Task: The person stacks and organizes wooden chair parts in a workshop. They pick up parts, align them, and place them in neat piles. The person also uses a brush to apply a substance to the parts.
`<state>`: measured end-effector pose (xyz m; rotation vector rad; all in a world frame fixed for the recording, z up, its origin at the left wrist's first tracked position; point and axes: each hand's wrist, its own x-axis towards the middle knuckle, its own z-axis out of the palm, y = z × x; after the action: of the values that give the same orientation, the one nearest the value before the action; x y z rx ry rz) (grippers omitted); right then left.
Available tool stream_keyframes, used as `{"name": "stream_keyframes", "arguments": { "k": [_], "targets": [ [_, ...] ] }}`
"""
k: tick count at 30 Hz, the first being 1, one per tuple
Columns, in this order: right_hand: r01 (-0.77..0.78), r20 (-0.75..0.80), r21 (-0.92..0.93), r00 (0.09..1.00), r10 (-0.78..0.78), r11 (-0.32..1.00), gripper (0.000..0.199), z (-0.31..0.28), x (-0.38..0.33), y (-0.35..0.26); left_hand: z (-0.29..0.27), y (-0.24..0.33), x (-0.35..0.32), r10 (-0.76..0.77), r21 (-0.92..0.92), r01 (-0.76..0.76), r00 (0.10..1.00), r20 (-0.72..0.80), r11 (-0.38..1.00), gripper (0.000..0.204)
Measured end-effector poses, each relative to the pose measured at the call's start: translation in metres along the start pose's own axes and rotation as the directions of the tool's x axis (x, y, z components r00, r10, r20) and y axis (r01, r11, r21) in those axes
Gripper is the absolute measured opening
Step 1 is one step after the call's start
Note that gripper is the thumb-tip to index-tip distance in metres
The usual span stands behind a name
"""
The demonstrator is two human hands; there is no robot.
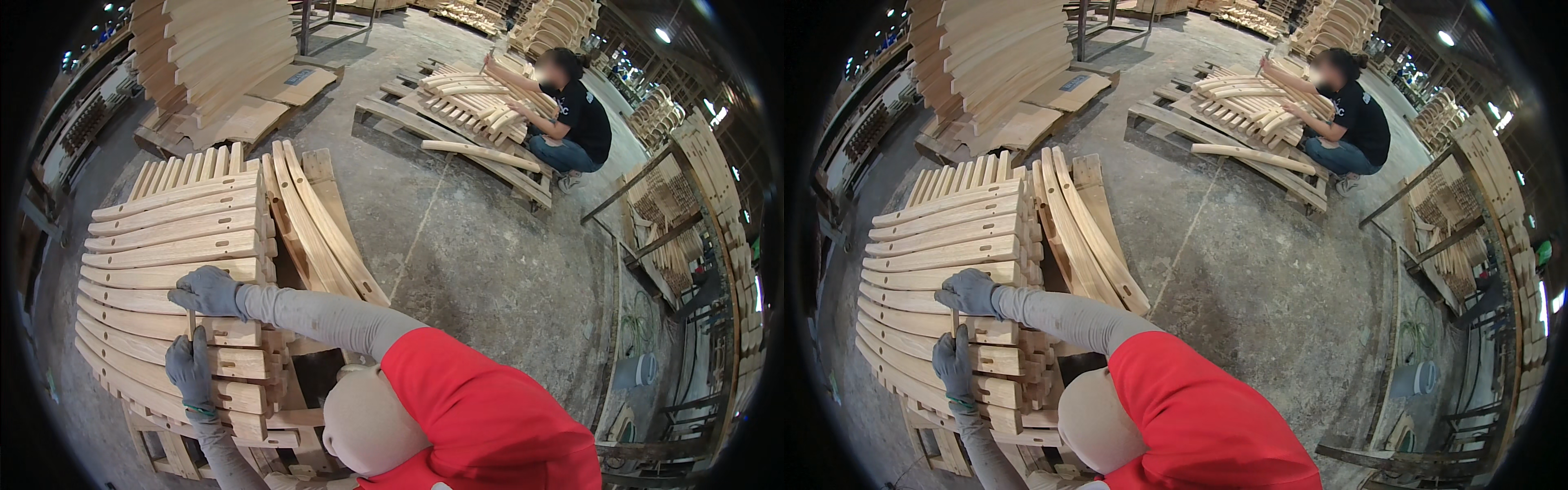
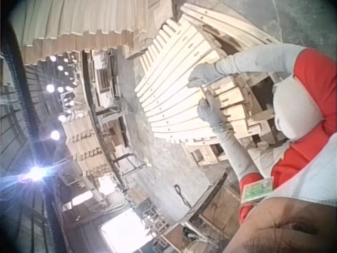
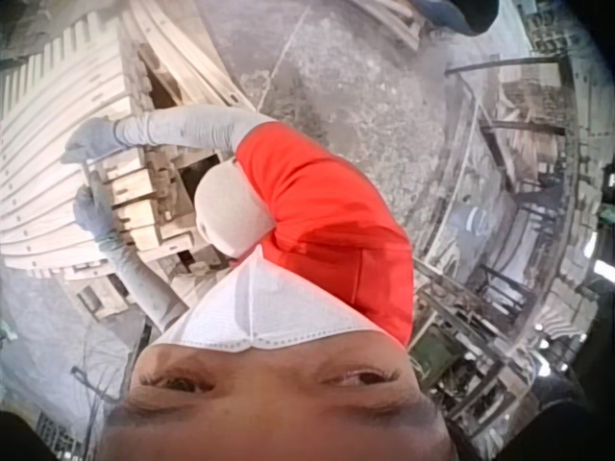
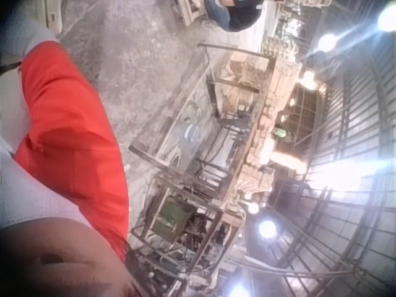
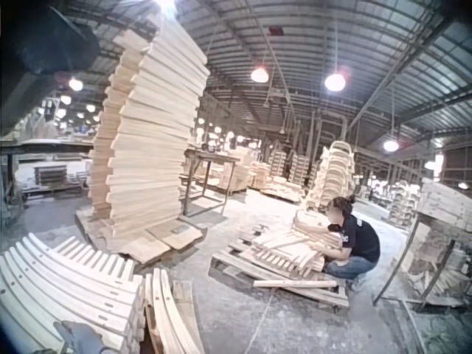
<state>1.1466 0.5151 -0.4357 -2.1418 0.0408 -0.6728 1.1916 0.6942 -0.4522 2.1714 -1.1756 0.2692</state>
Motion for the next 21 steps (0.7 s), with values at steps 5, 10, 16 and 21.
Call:
{"name": "stream_keyframes", "arguments": {
  "k": [5,10,16,21],
  "targets": [
    [-0.048,0.015,0.019,0.999,0.048,0.999,0.042,-0.0021,-0.0010,-0.0038,-0.0004,0.0027,0.0010,0.005,-0.007,-0.005,1.000,-0.008,1.000,0.039],
    [-0.044,0.028,0.012,0.999,0.043,0.999,0.042,-0.0032,0.0002,-0.0053,-0.0008,0.0017,0.0007,-0.011,-0.008,0.011,1.000,0.005,1.000,0.039],
    [-0.033,0.024,0.003,0.999,0.033,0.999,0.042,-0.0021,-0.0002,-0.0009,-0.0003,0.0045,0.0013,0.032,0.006,-0.032,0.999,-0.015,0.999,0.036],
    [-0.063,0.047,0.013,0.997,0.062,0.998,0.044,-0.0025,-0.0003,-0.0059,0.0006,-0.0029,-0.0012,0.048,0.030,-0.047,0.998,-0.033,0.998,0.036]
  ]
}}
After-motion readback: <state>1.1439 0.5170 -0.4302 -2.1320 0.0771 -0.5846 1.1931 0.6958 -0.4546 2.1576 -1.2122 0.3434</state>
